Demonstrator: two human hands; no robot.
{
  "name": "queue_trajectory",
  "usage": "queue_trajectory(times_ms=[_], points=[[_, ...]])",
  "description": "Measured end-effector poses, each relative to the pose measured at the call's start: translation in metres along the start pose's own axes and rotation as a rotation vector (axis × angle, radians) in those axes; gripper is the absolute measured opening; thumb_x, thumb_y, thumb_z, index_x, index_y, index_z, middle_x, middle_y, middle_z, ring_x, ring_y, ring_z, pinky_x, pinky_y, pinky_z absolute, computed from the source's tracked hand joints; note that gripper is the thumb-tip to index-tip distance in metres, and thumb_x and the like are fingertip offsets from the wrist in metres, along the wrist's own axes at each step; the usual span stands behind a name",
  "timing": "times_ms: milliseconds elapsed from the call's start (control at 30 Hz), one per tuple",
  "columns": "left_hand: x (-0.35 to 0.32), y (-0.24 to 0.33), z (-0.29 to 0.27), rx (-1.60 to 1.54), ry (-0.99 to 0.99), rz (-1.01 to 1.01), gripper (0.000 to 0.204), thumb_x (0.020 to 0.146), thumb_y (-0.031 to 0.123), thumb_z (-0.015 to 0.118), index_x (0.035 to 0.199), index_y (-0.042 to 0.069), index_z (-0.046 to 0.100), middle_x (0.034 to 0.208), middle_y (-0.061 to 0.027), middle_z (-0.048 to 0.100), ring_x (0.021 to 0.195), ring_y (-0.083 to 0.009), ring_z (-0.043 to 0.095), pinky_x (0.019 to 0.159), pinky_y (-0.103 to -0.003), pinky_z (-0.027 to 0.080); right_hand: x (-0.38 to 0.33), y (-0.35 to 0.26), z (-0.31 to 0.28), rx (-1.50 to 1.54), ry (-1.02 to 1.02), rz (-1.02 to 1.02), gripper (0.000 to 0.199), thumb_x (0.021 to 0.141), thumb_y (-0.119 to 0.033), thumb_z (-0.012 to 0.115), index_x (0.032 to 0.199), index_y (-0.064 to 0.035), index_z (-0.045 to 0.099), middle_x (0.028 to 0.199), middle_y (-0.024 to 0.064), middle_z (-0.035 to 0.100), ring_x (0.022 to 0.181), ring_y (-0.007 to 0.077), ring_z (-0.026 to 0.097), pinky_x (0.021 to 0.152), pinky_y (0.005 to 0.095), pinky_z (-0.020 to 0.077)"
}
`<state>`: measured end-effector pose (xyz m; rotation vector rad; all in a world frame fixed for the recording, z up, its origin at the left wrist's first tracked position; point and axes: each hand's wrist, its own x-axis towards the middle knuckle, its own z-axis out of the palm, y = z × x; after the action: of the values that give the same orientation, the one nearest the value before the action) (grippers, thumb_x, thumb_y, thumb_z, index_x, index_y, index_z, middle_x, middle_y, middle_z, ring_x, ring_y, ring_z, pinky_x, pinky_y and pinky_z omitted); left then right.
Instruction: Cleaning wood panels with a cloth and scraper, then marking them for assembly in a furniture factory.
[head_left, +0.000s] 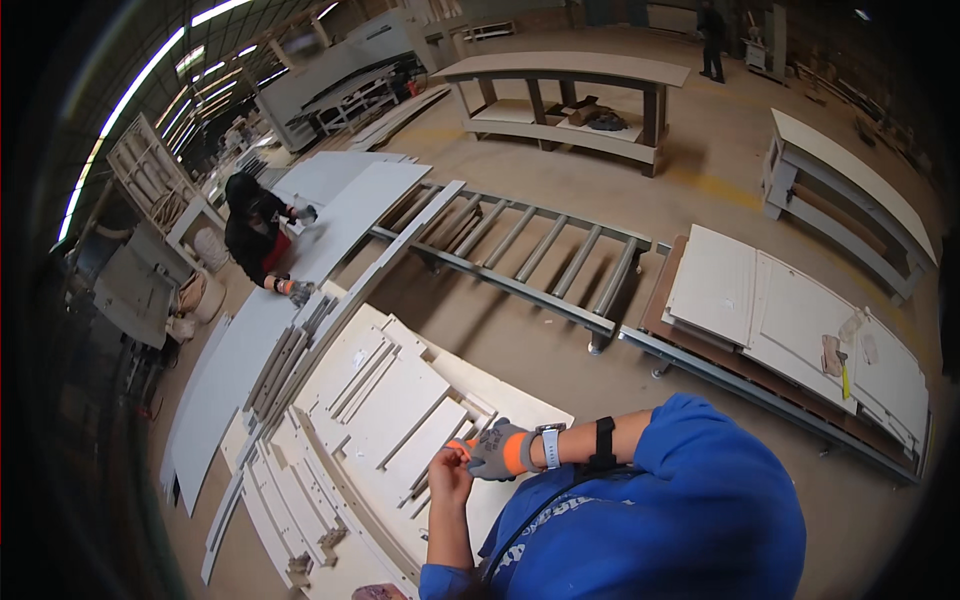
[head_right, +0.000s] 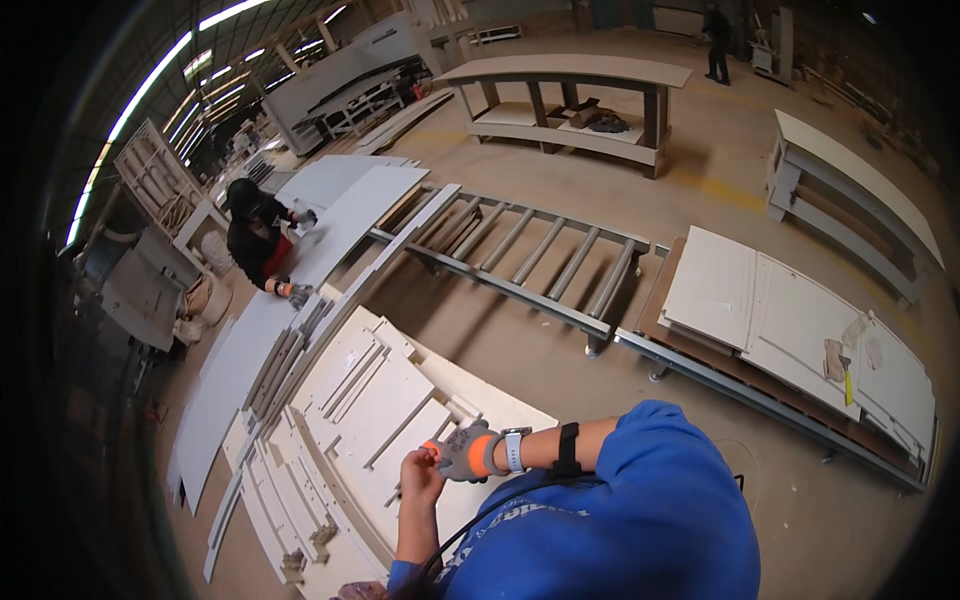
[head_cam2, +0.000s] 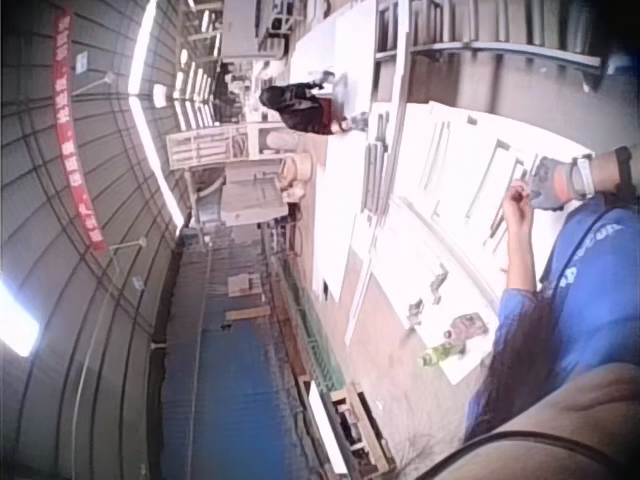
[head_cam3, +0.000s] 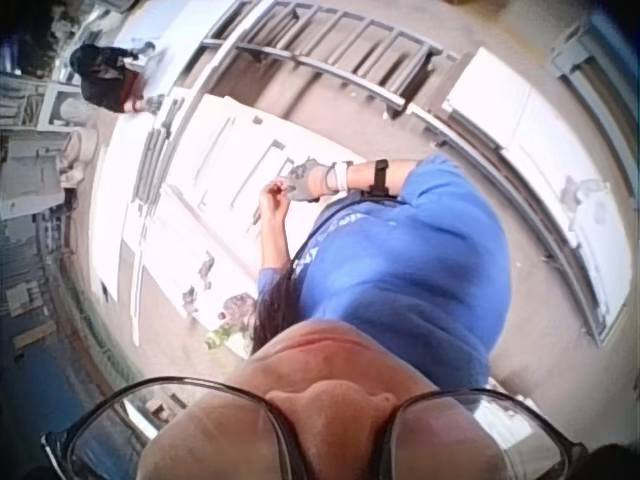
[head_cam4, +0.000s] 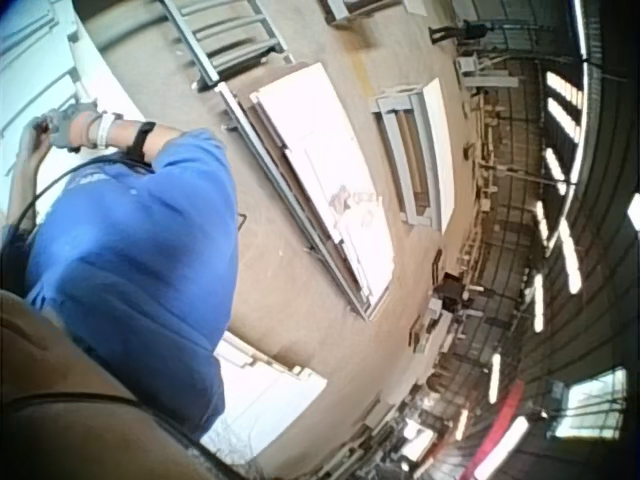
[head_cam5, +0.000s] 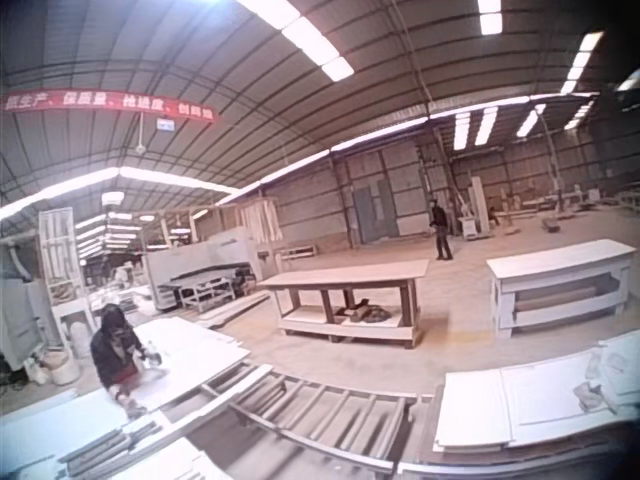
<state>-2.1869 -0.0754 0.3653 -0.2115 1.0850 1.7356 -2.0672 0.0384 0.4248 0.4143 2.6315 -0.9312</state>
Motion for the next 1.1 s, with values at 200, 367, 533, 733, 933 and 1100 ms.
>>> queue_trajectory(times_ms=[200,367,533,733,933,1100], points=[[-0.021,-0.006,0.024,0.998,-0.265,-0.058,0.016,0.089,0.012,0.057,0.101,0.005,0.064,0.083,0.0001,0.059,0.07,-0.0106,0.049,0.061,-0.027,0.038,-0.006,-0.01,-0.059,-0.473,0.184,-0.201,0.034,0.086,-0.037,0.053,0.087,-0.0126,0.076,0.086,0.012,0.074,0.079,0.0285,0.072,0.066,0.0463,0.0559],[-0.027,0.027,0.039,1.044,-0.515,0.055,0.016,0.094,0.016,0.06,0.103,0.005,0.065,0.086,0.0007,0.06,0.073,-0.0104,0.048,0.063,-0.027,0.039,-0.016,-0.045,-0.081,-0.89,0.054,-0.331,0.017,0.079,-0.025,0.067,0.089,-0.0152,0.077,0.081,0.0026,0.073,0.071,0.0223,0.07,0.053,0.0424,0.0498],[-0.027,0.066,0.054,0.354,-0.197,0.186,0.028,0.097,0.02,0.059,0.119,0.004,0.062,0.105,-0.0069,0.067,0.093,-0.021,0.067,0.085,-0.035,0.056,0.017,-0.053,-0.069,-0.978,0.215,-0.47,0.012,0.081,-0.021,0.068,0.089,-0.0141,0.074,0.091,0.0032,0.072,0.075,0.0202,0.067,0.058,0.0437,0.0495],[-0.008,0.083,0.06,0.317,-0.201,-0.041,0.052,0.095,0.048,0.057,0.11,-0.002,0.059,0.105,-0.0177,0.064,0.094,-0.0293,0.065,0.087,-0.043,0.055,0.043,-0.079,-0.048,-1.277,0.145,-0.408,0.011,0.08,-0.021,0.068,0.086,-0.0128,0.072,0.081,0.0013,0.067,0.06,0.0208,0.06,0.05,0.0419,0.0425],[-0.008,0.083,0.035,-0.097,-1.012,0.004,0.047,0.095,0.037,0.061,0.132,0.008,0.053,0.125,-0.0087,0.059,0.112,-0.0219,0.06,0.094,-0.037,0.052,-0.004,-0.107,-0.06,-1.081,0.2,-0.605,0.009,0.074,-0.017,0.068,0.079,-0.0124,0.074,0.063,0.0008,0.064,0.055,0.0215,0.064,0.043,0.0388,0.0453],[-0.007,0.077,0.042,-0.001,0.277,0.391,0.065,0.091,0.052,0.062,0.139,0.013,0.044,0.14,-0.0095,0.047,0.127,-0.0211,0.049,0.102,-0.039,0.045,-0.007,-0.121,-0.06,-1.119,0.1,-0.636,0.013,0.079,-0.023,0.069,0.087,-0.0152,0.075,0.076,0.0003,0.068,0.061,0.021,0.064,0.043,0.0401,0.0429]])
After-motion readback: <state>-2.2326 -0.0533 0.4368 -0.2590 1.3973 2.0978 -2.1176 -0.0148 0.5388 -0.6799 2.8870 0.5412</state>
